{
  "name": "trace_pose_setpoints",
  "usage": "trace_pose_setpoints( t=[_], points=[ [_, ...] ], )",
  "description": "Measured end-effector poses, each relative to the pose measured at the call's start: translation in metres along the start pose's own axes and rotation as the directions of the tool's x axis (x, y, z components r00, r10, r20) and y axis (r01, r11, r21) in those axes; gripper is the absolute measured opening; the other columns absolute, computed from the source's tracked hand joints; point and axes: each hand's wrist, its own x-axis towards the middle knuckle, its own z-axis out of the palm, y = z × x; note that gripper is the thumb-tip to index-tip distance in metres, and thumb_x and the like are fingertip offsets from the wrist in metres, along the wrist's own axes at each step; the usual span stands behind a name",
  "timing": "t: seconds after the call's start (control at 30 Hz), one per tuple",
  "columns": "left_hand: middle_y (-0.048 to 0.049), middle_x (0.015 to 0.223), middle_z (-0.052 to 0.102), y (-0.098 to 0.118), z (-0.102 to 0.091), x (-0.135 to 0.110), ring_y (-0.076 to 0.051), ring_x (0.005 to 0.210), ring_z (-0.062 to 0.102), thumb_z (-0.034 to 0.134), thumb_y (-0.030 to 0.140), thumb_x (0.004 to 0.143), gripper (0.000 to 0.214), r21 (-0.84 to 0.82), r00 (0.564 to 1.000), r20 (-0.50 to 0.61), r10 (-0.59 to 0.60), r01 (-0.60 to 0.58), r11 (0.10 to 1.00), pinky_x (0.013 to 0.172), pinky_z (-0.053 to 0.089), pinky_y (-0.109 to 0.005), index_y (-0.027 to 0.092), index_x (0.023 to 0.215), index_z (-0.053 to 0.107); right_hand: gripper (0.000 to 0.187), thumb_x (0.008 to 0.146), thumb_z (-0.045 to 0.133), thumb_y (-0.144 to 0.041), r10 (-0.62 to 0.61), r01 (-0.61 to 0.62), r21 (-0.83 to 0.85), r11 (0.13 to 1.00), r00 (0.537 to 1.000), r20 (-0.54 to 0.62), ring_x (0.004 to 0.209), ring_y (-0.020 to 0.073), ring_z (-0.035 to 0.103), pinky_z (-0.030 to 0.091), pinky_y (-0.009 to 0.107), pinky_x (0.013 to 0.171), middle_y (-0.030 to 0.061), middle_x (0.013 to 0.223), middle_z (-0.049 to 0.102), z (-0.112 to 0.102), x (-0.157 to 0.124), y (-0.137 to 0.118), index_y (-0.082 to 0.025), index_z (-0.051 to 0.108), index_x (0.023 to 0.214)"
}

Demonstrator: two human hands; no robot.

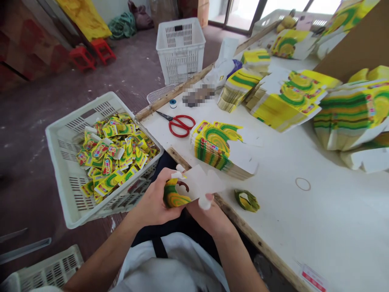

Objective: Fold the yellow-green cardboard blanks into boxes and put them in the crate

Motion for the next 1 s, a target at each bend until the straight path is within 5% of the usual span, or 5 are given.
trace_pose_setpoints(
  t=[0.27, 0.43, 0.6, 0.77, 1.0],
  points=[
    [-0.0063, 0.112, 0.056, 0.004, 0.004, 0.002, -0.026, 0.099, 0.062, 0.060, 0.011, 0.060, 0.058, 0.110, 0.994, 0.102, -0.024, 0.012, 0.994, 0.081, 0.053, -0.039, 0.025, 0.112, 0.040, 0.056, 0.084, 0.060, -0.063, 0.234, -0.309, 0.440, 0.843, 0.948, 0.218, 0.126, 0.0271, 0.058, 0.045, 0.051, 0.107, 0.0065, 0.122, 0.070, 0.001, 0.000, 0.001, -0.032, 0.059, 0.132],
    [-0.0013, 0.094, 0.057, 0.007, 0.006, 0.000, -0.021, 0.080, 0.062, 0.063, 0.016, 0.065, 0.057, 0.012, 0.979, 0.104, -0.177, 0.177, 0.984, 0.069, 0.051, -0.034, 0.025, 0.114, 0.036, 0.055, 0.090, 0.054, -0.058, 0.111, -0.138, 0.194, 0.971, 0.984, 0.140, 0.130, 0.0296, 0.054, 0.039, 0.052, 0.113, 0.0081, 0.128, 0.068, 0.001, -0.005, -0.003, -0.028, 0.056, 0.137],
    [-0.0066, 0.108, 0.057, 0.000, 0.019, 0.001, -0.022, 0.089, 0.064, 0.064, 0.017, 0.069, 0.070, -0.027, 0.987, 0.045, -0.156, 0.157, 0.987, 0.076, 0.053, -0.036, 0.025, 0.127, 0.026, 0.053, 0.089, 0.048, -0.012, -0.159, 0.162, -0.149, 0.975, 0.987, 0.030, 0.134, 0.0222, 0.053, 0.043, 0.042, 0.112, 0.0038, 0.143, 0.058, 0.000, -0.008, -0.001, -0.032, 0.057, 0.137],
    [-0.0154, 0.124, 0.054, 0.002, 0.022, 0.000, -0.032, 0.114, 0.057, 0.071, 0.020, 0.068, 0.067, 0.212, 0.970, -0.121, -0.210, 0.232, 0.949, 0.094, 0.049, -0.051, 0.020, 0.124, 0.035, 0.054, 0.088, 0.045, -0.007, -0.159, 0.120, -0.201, 0.972, 0.969, -0.190, 0.122, 0.0224, 0.063, 0.052, 0.041, 0.104, 0.0039, 0.132, 0.067, -0.006, -0.004, 0.014, -0.029, 0.060, 0.135],
    [-0.0083, 0.107, 0.069, -0.005, -0.006, 0.000, -0.027, 0.098, 0.066, 0.074, 0.022, 0.065, 0.050, 0.236, 0.983, -0.031, -0.184, 0.186, 0.954, 0.087, 0.054, -0.042, 0.019, 0.110, 0.054, 0.047, 0.091, 0.049, -0.013, -0.209, 0.250, -0.319, 0.914, 0.965, 0.156, 0.137, 0.0242, 0.049, 0.048, 0.041, 0.107, 0.0081, 0.155, 0.043, -0.023, -0.003, 0.013, -0.029, 0.060, 0.135]
  ],
)
